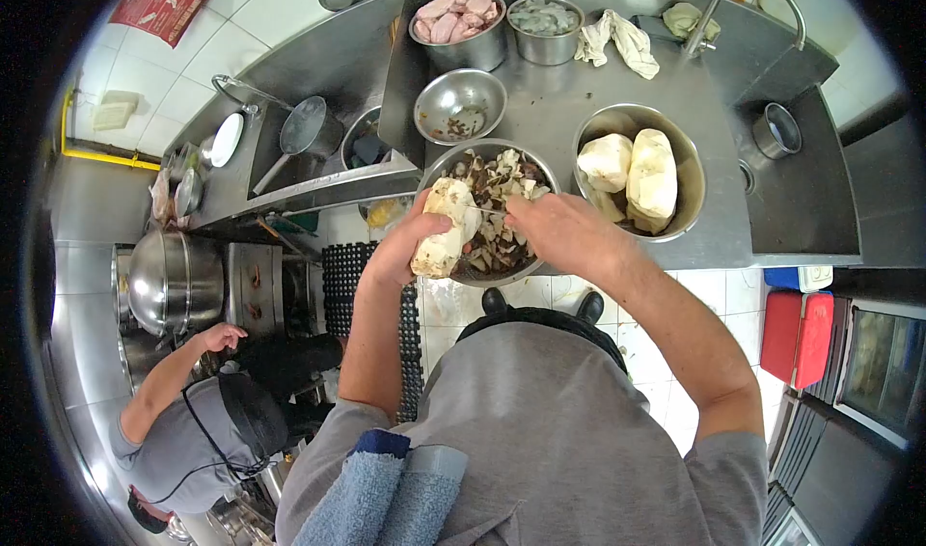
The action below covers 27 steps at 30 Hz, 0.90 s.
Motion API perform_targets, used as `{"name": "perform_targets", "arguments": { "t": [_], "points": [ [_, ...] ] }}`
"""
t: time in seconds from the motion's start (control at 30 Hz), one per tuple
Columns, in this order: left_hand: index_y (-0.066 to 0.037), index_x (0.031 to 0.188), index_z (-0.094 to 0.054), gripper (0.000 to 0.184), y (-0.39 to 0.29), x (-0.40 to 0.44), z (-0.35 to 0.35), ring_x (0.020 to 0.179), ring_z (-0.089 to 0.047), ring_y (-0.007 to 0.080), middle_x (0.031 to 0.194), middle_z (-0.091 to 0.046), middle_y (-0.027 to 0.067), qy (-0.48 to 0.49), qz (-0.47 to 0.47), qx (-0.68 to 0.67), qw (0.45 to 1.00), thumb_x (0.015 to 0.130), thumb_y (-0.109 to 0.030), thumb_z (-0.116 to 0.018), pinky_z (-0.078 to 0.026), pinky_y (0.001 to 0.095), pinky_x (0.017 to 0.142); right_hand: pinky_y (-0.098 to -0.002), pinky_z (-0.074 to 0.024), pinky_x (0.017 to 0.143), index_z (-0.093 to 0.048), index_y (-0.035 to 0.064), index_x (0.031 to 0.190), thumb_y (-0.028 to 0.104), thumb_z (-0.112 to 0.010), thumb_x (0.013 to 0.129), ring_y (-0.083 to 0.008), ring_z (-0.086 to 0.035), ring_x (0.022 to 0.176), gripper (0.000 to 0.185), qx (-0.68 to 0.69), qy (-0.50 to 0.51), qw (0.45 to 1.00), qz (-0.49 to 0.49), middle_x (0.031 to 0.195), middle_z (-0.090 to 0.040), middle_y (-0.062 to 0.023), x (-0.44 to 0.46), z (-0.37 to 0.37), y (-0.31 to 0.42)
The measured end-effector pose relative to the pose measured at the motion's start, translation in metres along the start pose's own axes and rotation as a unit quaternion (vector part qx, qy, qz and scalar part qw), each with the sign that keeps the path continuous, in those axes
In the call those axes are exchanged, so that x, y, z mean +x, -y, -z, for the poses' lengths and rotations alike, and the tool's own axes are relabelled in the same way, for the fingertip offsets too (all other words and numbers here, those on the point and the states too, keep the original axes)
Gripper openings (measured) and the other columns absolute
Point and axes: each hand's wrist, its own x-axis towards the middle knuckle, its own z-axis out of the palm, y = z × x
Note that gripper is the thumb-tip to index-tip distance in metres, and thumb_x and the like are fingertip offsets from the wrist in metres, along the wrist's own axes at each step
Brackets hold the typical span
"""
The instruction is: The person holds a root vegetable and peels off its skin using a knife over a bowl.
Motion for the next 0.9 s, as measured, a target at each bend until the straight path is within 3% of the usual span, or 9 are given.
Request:
{"name": "perform_targets", "arguments": {
  "t": [0.2, 0.3, 0.4, 0.6, 0.7, 0.8, 0.9],
  "points": [
    [0.000, 0.144, -0.038, 0.071, -0.008, 0.002, 0.008, 0.099, -0.067, 0.0263, 0.125, -0.058, 0.0183, 0.053, 0.041, 0.027, 0.997, 0.080, -0.015, -0.063, -0.061, 0.0365, 0.079, -0.0438, -0.0578, 0.068, -0.057, 0.0048, 0.103, 0.011, -0.057, 0.089, -0.0333, -0.071, 0.079, 0.015, -0.149, -0.043, 0.977, 0.147, 0.078, -0.068, -0.0160, 0.008, 0.032, -0.006],
    [0.000, 0.146, -0.036, 0.073, -0.008, 0.001, 0.007, 0.102, -0.066, 0.0271, 0.127, -0.057, 0.0184, 0.065, 0.054, 0.048, 0.995, 0.080, -0.016, -0.063, -0.060, 0.0367, 0.080, -0.0423, -0.0586, 0.068, -0.059, 0.0053, 0.105, 0.011, -0.057, 0.090, -0.0315, -0.072, 0.081, 0.016, -0.204, -0.026, 0.961, 0.183, 0.077, -0.068, -0.0135, 0.013, 0.048, -0.002],
    [0.000, 0.148, -0.033, 0.075, -0.010, 0.002, 0.006, 0.105, -0.065, 0.0276, 0.129, -0.056, 0.0189, 0.079, 0.063, 0.052, 0.993, 0.081, -0.016, -0.062, -0.060, 0.0373, 0.081, -0.0422, -0.0592, 0.069, -0.061, 0.0059, 0.104, 0.011, -0.058, 0.090, -0.0310, -0.072, 0.081, 0.016, -0.219, 0.036, 0.958, 0.179, 0.078, -0.068, -0.0123, 0.016, 0.065, 0.005],
    [-0.001, 0.150, -0.031, 0.076, -0.009, 0.003, 0.005, 0.106, -0.064, 0.0241, 0.129, -0.056, 0.0173, 0.074, 0.067, 0.036, 0.994, 0.083, -0.016, -0.062, -0.058, 0.0350, 0.083, -0.0422, -0.0598, 0.068, -0.063, 0.0064, 0.101, 0.011, -0.058, 0.088, -0.0316, -0.072, 0.081, 0.014, -0.224, 0.059, 0.957, 0.174, 0.080, -0.069, -0.0125, 0.017, 0.070, 0.012],
    [-0.001, 0.150, -0.033, 0.075, -0.012, 0.000, 0.000, 0.105, -0.062, 0.0181, 0.126, -0.058, 0.0131, 0.068, 0.078, 0.039, 0.994, 0.083, -0.015, -0.064, -0.054, 0.0291, 0.085, -0.0408, -0.0575, 0.065, -0.059, 0.0094, 0.115, 0.012, -0.057, 0.088, -0.0296, -0.070, 0.080, 0.027, -0.256, 0.065, 0.945, 0.192, 0.087, -0.066, -0.0128, 0.021, 0.066, 0.006],
    [0.000, 0.149, -0.034, 0.074, -0.013, -0.002, -0.002, 0.105, -0.061, 0.0168, 0.126, -0.058, 0.0124, 0.062, 0.079, 0.051, 0.994, 0.083, -0.015, -0.064, -0.053, 0.0283, 0.086, -0.0411, -0.0595, 0.066, -0.062, 0.0067, 0.098, 0.012, -0.059, 0.086, -0.0304, -0.072, 0.080, 0.013, -0.270, 0.019, 0.936, 0.226, 0.083, -0.067, -0.0115, 0.017, 0.066, 0.006],
    [0.001, 0.147, -0.034, 0.072, -0.016, -0.008, -0.007, 0.104, -0.061, 0.0161, 0.125, -0.058, 0.0119, 0.055, 0.079, 0.060, 0.994, 0.084, -0.015, -0.064, -0.053, 0.0282, 0.086, -0.0402, -0.0594, 0.065, -0.060, 0.0064, 0.096, 0.012, -0.060, 0.086, -0.0292, -0.072, 0.079, 0.011, -0.275, 0.008, 0.931, 0.238, 0.083, -0.067, -0.0112, 0.016, 0.067, 0.006]
  ]
}}
